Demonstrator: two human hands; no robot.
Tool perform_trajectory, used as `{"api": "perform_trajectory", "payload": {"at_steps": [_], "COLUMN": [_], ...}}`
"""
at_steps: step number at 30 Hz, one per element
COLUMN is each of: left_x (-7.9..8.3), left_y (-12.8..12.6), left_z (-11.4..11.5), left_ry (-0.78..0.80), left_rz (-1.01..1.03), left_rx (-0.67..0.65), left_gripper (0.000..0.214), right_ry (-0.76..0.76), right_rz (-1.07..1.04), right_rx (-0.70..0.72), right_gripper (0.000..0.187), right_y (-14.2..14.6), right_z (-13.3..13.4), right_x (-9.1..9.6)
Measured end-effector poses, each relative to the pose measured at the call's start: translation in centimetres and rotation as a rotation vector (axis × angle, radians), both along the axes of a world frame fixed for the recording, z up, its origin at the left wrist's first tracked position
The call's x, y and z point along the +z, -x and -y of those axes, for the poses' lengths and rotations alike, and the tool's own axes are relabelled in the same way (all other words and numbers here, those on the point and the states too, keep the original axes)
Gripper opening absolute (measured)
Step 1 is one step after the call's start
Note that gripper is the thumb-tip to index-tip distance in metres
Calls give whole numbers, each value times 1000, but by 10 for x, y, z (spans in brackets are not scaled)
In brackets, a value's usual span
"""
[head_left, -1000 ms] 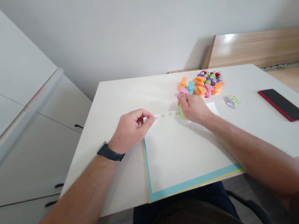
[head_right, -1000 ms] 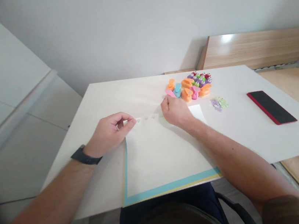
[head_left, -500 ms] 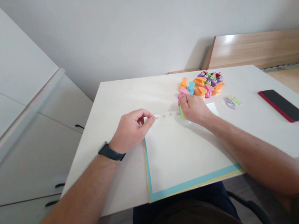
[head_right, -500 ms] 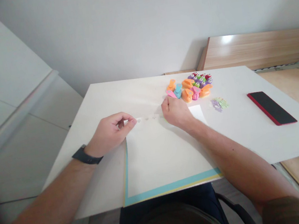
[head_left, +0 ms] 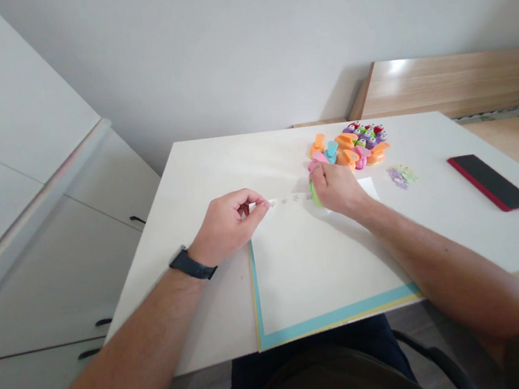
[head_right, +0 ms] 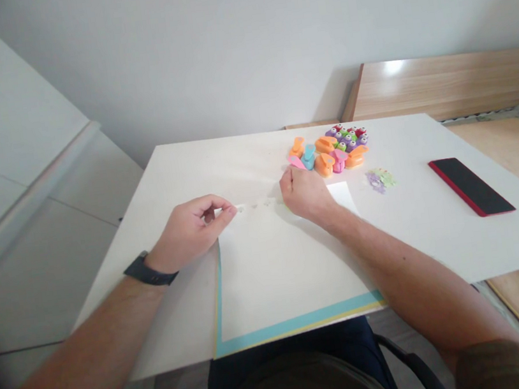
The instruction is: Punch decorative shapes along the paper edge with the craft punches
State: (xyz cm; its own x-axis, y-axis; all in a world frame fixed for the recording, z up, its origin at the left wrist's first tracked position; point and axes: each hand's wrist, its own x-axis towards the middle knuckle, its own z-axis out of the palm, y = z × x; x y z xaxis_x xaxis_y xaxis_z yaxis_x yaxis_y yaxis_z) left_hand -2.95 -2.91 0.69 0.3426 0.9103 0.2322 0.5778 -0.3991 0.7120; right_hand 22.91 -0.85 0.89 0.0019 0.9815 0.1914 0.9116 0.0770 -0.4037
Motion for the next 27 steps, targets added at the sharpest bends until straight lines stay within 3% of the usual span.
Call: {"api": "perform_trajectory", "payload": {"at_steps": [9,18,27], "left_x": [1,0,0], "left_y": [0,-1,0], "left_z": [0,-1,-1], "left_ry": [5,10,22], "left_rz": [11,4,12], "left_rx": [5,4,-1], "left_gripper": [27,27,27], "right_ry": [-39,-66,-131], "right_rz": [-51,-287,-444], "right_rx": [-38,74,-66], "right_gripper": [44,37,39], "right_y": [-3,-11,-22], "right_z": [-4,3,0], "right_x": [-5,-5,-4]}}
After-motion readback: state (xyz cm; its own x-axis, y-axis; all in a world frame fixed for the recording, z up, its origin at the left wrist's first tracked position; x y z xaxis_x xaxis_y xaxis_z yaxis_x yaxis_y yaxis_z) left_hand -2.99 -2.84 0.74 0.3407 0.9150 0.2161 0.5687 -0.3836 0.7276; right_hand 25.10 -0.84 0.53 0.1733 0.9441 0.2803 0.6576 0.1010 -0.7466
